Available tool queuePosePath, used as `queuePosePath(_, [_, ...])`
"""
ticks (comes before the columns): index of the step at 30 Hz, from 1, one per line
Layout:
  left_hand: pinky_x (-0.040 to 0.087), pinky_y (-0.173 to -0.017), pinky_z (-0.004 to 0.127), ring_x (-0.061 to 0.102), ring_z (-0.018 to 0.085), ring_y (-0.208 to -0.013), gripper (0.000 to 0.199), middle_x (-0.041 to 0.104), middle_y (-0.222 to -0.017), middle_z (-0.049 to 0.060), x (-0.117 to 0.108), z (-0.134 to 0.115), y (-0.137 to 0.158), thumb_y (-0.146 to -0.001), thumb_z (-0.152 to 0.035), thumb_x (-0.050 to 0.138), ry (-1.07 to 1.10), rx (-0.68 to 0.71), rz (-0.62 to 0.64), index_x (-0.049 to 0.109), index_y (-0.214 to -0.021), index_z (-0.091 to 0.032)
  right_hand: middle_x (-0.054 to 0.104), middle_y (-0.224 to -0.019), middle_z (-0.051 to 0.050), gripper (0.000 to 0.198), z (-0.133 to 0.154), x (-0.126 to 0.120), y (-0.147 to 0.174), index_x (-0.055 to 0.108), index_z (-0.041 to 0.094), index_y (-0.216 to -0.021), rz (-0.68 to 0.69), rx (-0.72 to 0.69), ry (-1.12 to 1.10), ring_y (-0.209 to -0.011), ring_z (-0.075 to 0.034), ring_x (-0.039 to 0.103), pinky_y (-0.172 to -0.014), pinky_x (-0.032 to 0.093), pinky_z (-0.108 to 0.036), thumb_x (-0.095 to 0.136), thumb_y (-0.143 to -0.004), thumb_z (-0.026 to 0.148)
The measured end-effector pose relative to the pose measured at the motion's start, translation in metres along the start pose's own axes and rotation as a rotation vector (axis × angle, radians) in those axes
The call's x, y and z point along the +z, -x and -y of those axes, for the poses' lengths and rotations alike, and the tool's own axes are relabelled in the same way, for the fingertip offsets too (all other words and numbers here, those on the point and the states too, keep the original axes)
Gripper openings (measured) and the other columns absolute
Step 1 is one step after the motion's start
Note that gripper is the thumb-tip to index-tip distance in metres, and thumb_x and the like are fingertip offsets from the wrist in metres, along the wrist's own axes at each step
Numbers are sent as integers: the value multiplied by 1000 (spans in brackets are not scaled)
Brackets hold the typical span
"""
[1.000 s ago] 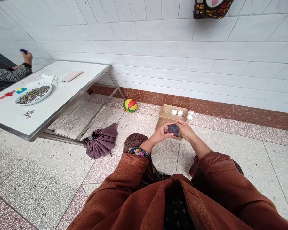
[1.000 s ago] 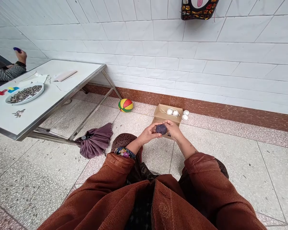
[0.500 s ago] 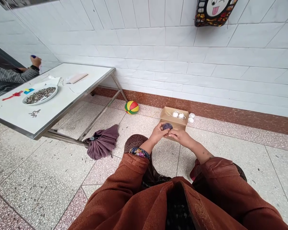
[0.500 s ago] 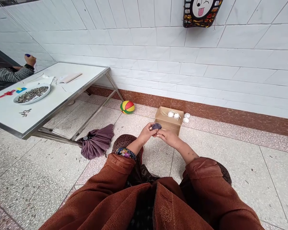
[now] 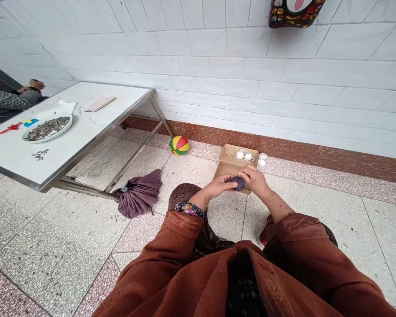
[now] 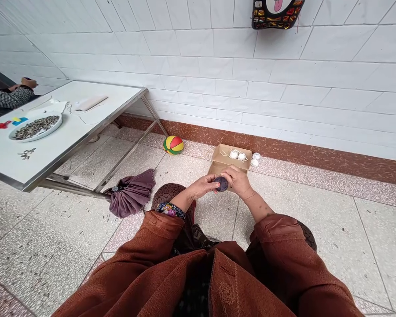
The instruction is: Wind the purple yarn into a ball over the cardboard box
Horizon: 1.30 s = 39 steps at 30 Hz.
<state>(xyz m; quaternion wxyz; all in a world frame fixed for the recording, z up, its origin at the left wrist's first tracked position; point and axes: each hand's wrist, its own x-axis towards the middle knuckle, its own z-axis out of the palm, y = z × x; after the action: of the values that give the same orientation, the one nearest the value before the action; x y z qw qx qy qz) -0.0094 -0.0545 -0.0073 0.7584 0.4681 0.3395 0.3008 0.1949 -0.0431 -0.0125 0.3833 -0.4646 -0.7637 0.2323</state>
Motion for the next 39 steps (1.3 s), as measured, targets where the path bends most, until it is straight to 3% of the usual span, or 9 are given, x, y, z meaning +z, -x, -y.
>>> queuePosePath(5, [46, -72, 26, 63, 16, -92, 65, 66, -115, 7, -3, 0, -1, -68, -42, 91, 140, 85, -48, 61, -122, -21, 70, -85, -6, 26, -7, 13, -3, 68, 23, -86, -48, 129, -84, -82, -24, 65, -80, 52, -37, 52, -98, 39])
queuePosePath(10, [48, -74, 27, 63, 16, -92, 57, 67, -117, 11, -8, 1, -3, -73, -41, 87, 260, 136, -70, 66, -120, -16, 70, -79, -4, 18, -14, 27, 1, 67, 22, -88, 124, 239, -99, -77, -23, 64, -73, 49, -34, 51, -93, 28])
queuePosePath(15, [48, -75, 26, 63, 15, -89, 54, 69, -111, 9, -14, 2, -4, -69, -36, 88, 243, 186, -208, 67, -114, -15, 70, -83, -5, 21, -4, 24, 8, 68, 21, -86, 233, 69, -59, -82, -22, 65, -76, 49, -33, 54, -96, 33])
queuePosePath(20, [47, -87, 30, 62, 15, -92, 57, 69, -107, 6, -15, 7, -8, -63, -26, 87, -38, 212, -359, 64, -114, -17, 70, -85, -4, 27, 15, 9, 11, 70, 22, -90, 271, -72, -160, -77, -19, 64, -75, 50, -31, 56, -100, 43])
queuePosePath(24, [46, -84, 31, 60, 14, -86, 75, 66, -101, 3, -13, 15, -11, -57, -21, 90, -149, 153, -237, 56, -123, -18, 71, -85, -6, 28, 16, 1, 5, 70, 22, -86, 116, -39, -167, -81, -21, 64, -78, 51, -34, 57, -99, 44])
queuePosePath(28, [47, -78, 29, 62, 17, -90, 79, 66, -105, 4, -10, 14, -8, -63, -31, 90, -15, 152, -37, 53, -131, -23, 68, -82, -5, 30, 4, 3, -1, 67, 22, -81, -29, 48, -190, -79, -22, 62, -77, 50, -35, 59, -96, 47])
queuePosePath(32, [51, -78, 30, 64, 20, -97, 73, 65, -119, 8, -7, 7, -2, -67, -37, 89, 149, 160, 31, 57, -131, -25, 65, -76, -3, 32, -6, 15, -1, 63, 22, -79, -62, 166, -218, -72, -20, 58, -70, 47, -32, 57, -95, 49])
queuePosePath(35, [53, -82, 32, 65, 20, -99, 64, 65, -122, 10, -8, 5, -1, -69, -38, 88, 219, 198, -26, 61, -124, -21, 62, -72, -2, 29, -8, 23, 2, 61, 22, -79, -8, 213, -194, -68, -19, 55, -67, 45, -31, 54, -94, 45])
queuePosePath(39, [52, -85, 32, 64, 18, -98, 55, 67, -115, 9, -14, 8, -7, -68, -35, 87, 175, 259, -232, 62, -114, -17, 62, -71, -1, 24, 0, 26, 9, 62, 22, -81, 117, 150, -163, -67, -18, 55, -66, 43, -29, 54, -94, 41])
